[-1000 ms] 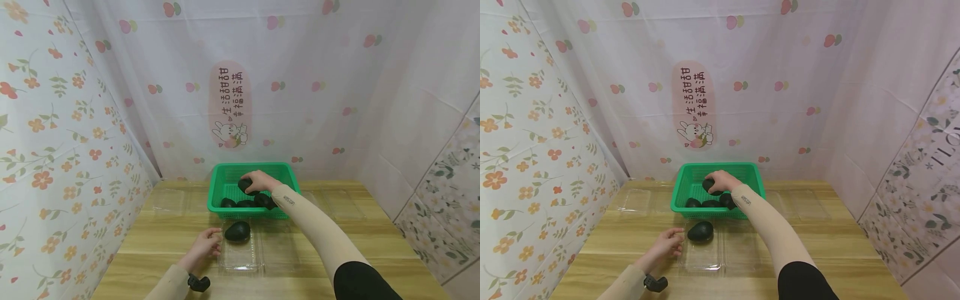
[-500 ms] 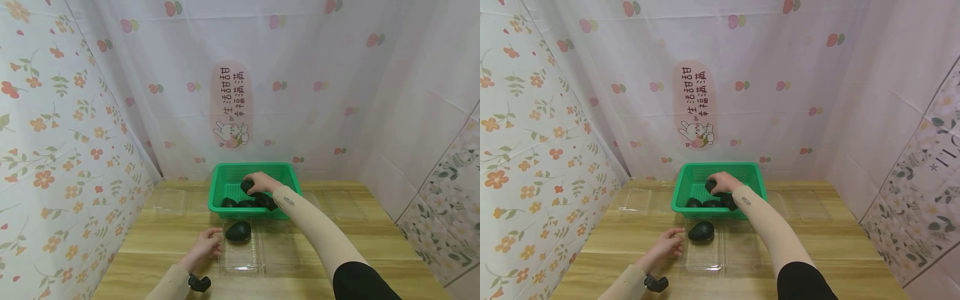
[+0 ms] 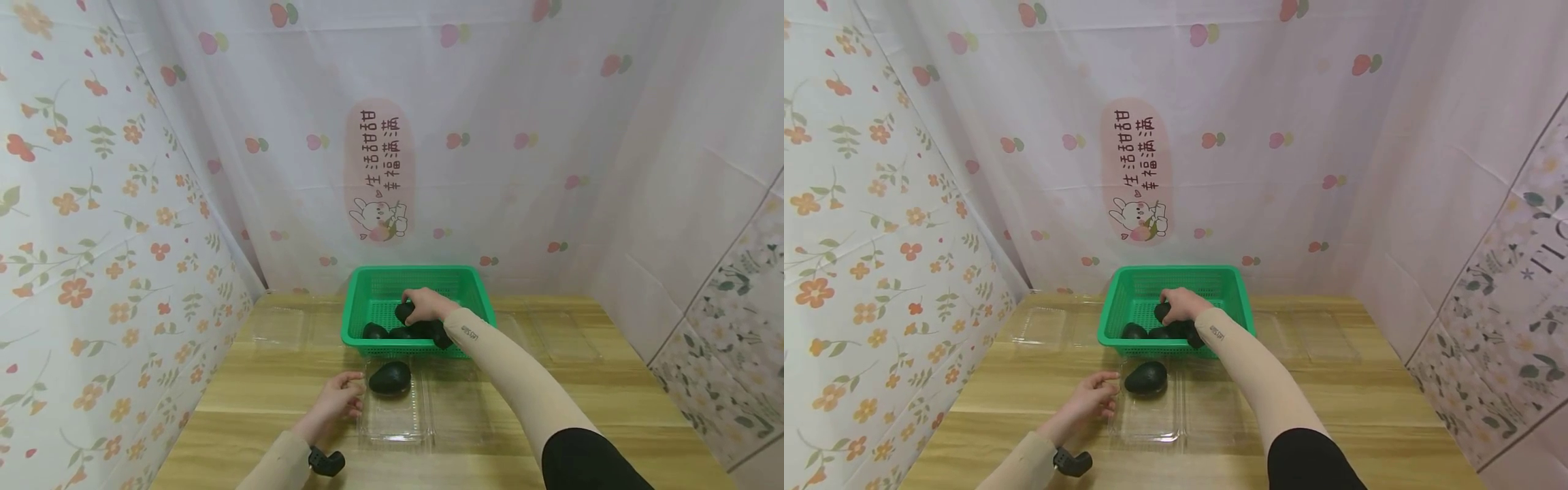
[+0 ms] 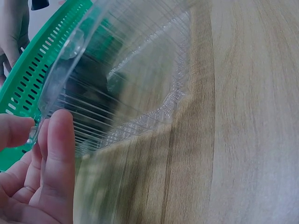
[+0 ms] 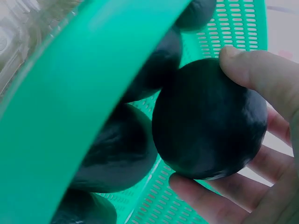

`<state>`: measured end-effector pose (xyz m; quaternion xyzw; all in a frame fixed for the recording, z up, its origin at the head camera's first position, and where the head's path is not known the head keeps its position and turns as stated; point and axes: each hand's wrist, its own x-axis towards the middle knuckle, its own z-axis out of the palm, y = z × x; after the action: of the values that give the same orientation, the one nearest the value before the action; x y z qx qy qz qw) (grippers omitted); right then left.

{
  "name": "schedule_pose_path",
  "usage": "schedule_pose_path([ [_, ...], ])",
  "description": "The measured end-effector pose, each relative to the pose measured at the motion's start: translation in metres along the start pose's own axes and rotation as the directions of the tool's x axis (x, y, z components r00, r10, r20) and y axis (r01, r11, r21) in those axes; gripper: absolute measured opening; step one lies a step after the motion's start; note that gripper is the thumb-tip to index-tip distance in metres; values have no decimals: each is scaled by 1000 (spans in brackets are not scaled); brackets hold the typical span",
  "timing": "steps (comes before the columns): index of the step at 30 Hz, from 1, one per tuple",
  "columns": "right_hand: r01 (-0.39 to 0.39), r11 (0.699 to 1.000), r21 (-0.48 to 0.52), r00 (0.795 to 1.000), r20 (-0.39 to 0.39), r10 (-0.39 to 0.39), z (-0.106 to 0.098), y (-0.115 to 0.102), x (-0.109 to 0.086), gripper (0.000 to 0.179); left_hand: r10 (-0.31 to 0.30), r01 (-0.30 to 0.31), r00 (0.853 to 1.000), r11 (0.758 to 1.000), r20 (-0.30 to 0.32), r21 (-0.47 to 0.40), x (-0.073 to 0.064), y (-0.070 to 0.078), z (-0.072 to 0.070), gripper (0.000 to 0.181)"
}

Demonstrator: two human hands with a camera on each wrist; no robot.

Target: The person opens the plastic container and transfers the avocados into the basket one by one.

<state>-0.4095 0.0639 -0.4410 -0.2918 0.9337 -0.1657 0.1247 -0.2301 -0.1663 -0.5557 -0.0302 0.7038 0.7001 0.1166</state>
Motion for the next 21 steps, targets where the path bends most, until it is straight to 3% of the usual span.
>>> schedule_pose_path([
  [21, -52, 997, 51, 997, 67, 49, 2, 7, -1, 53, 7, -6, 1000, 1000, 19, -12, 0, 3, -1, 46],
])
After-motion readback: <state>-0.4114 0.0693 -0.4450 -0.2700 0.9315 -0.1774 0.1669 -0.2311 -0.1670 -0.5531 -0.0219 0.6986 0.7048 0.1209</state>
